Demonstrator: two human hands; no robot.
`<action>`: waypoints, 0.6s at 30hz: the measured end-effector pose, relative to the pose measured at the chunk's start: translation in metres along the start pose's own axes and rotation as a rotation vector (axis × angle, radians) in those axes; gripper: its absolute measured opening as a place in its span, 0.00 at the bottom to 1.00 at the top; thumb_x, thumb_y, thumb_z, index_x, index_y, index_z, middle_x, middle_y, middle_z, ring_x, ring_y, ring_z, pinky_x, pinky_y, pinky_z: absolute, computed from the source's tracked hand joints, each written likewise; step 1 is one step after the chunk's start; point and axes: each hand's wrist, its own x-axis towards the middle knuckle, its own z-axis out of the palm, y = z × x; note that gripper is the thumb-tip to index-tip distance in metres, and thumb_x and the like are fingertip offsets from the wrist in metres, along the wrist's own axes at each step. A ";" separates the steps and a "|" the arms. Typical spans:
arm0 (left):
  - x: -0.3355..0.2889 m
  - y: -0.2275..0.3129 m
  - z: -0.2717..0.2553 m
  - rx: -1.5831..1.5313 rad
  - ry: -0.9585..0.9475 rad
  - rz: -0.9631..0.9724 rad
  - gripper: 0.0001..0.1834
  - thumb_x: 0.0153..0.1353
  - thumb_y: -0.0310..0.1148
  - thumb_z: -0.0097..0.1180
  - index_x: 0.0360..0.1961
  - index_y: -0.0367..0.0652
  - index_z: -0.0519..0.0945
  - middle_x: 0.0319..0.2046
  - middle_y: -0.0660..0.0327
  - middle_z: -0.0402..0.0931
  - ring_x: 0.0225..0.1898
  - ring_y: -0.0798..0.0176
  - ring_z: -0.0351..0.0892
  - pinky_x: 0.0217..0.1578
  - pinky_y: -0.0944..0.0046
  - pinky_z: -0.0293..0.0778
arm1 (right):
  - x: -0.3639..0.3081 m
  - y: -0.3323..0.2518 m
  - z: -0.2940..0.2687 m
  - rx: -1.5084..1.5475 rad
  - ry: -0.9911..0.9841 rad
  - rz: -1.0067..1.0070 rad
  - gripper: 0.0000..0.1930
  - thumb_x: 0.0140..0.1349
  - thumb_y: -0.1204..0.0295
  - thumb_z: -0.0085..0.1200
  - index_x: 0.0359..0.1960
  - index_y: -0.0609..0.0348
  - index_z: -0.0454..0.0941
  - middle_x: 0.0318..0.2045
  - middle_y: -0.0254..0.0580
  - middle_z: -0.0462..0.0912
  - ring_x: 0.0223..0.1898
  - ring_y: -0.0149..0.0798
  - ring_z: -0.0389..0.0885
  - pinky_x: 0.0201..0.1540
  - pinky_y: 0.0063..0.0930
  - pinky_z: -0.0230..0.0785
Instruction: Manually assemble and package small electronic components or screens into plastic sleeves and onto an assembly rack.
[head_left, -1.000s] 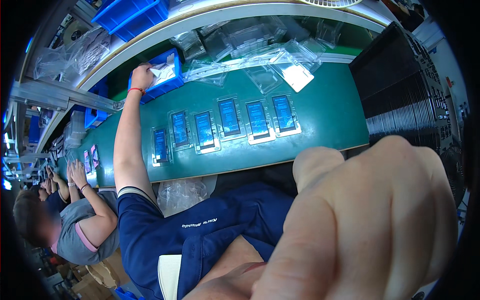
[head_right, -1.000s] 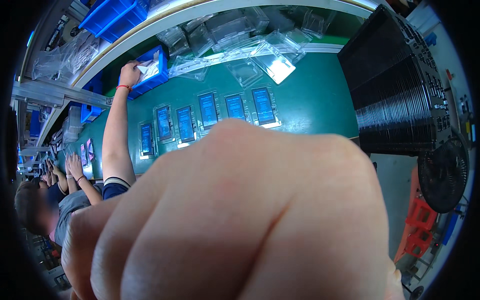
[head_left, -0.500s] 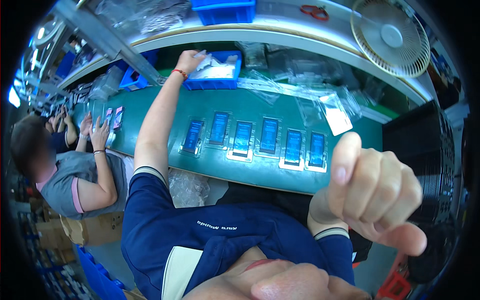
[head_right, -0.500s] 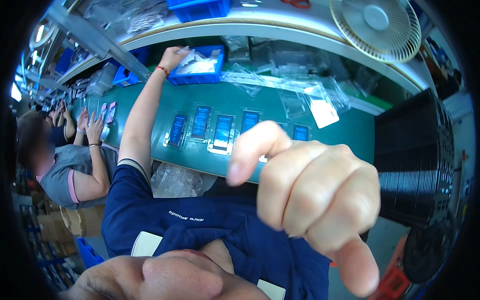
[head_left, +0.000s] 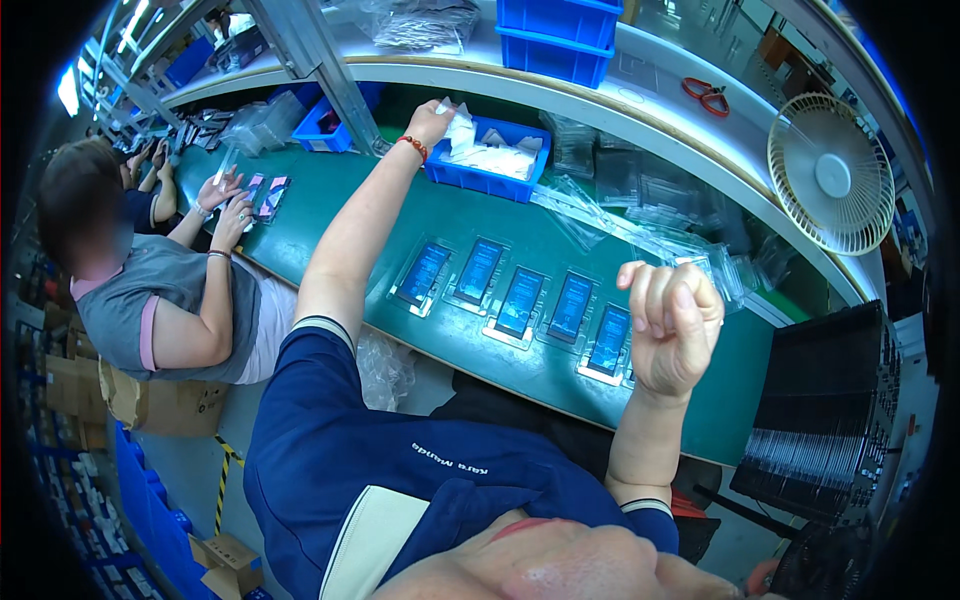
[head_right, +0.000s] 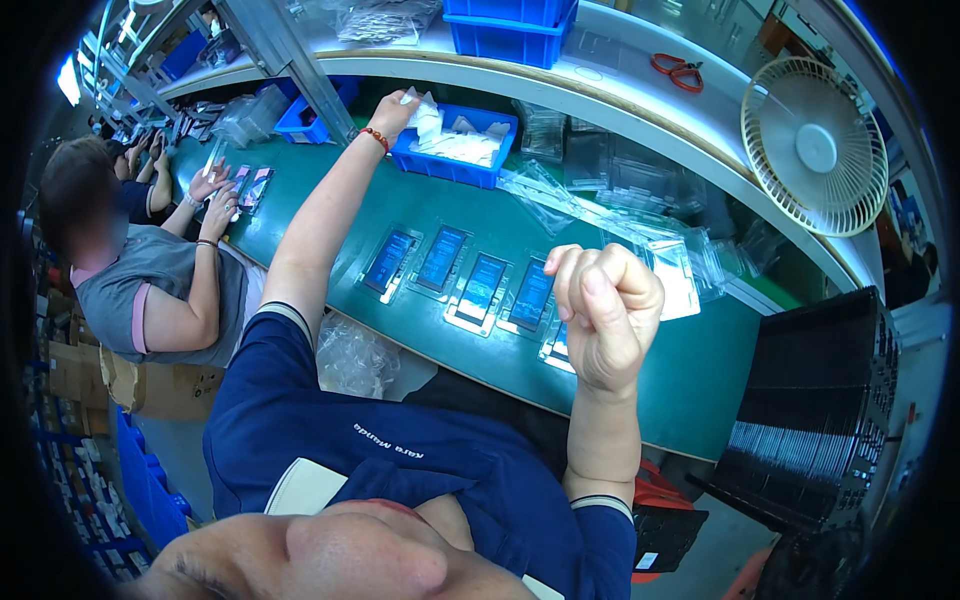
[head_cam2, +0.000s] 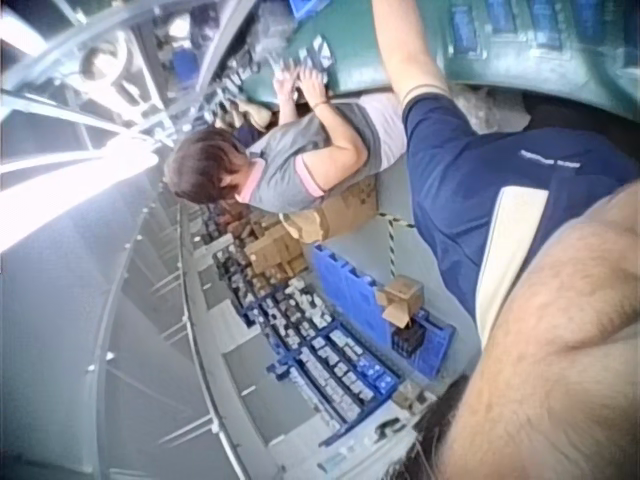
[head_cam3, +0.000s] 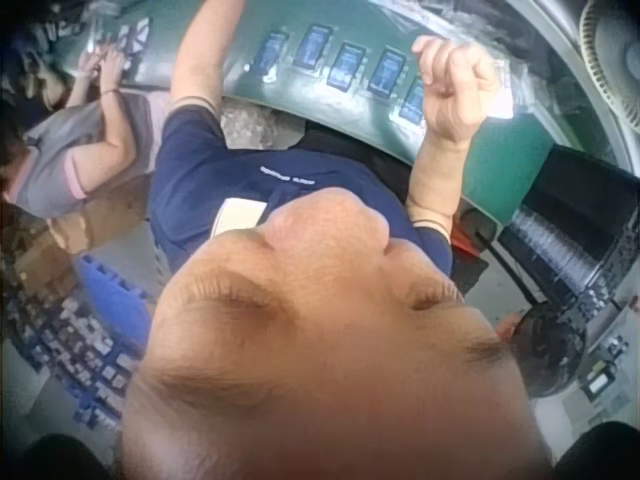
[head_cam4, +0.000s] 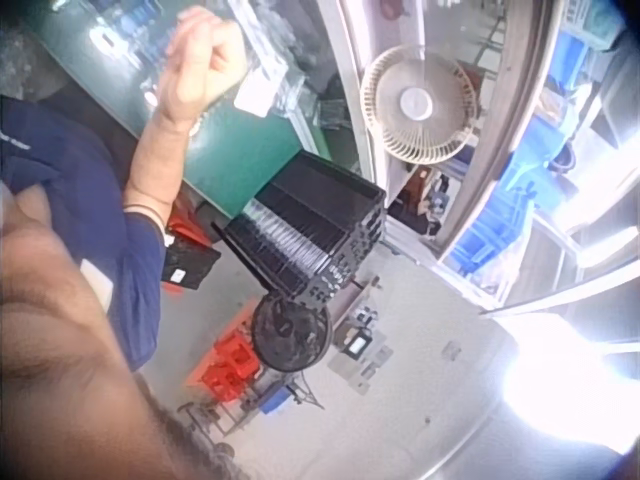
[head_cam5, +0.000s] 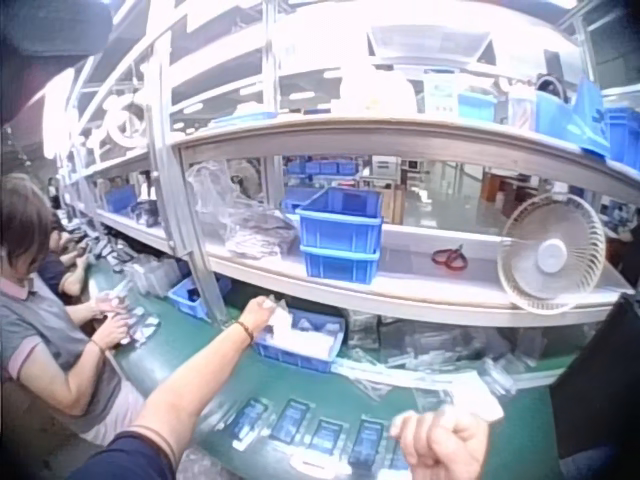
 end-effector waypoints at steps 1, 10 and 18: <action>-0.002 0.003 -0.001 -0.051 0.046 0.021 0.16 0.65 0.29 0.51 0.52 0.32 0.72 0.43 0.53 0.78 0.42 0.62 0.80 0.39 0.64 0.75 | 0.000 0.005 -0.001 -0.011 0.016 0.048 0.15 0.63 0.72 0.48 0.17 0.51 0.61 0.11 0.27 0.62 0.16 0.27 0.63 0.38 0.33 0.63; -0.116 0.028 -0.016 -0.658 -0.125 -0.242 0.16 0.69 0.30 0.42 0.56 0.36 0.65 0.47 0.52 0.75 0.45 0.56 0.80 0.35 0.57 0.83 | 0.015 0.086 -0.008 -0.391 0.052 0.500 0.13 0.59 0.67 0.59 0.21 0.55 0.69 0.16 0.29 0.69 0.20 0.23 0.66 0.27 0.18 0.61; -0.236 -0.010 -0.021 -0.780 -0.197 -0.279 0.15 0.67 0.32 0.47 0.52 0.38 0.69 0.43 0.55 0.76 0.39 0.60 0.81 0.26 0.62 0.83 | 0.015 0.219 0.027 -0.725 -0.056 0.549 0.18 0.46 0.64 0.71 0.31 0.64 0.78 0.20 0.34 0.78 0.21 0.25 0.74 0.25 0.21 0.67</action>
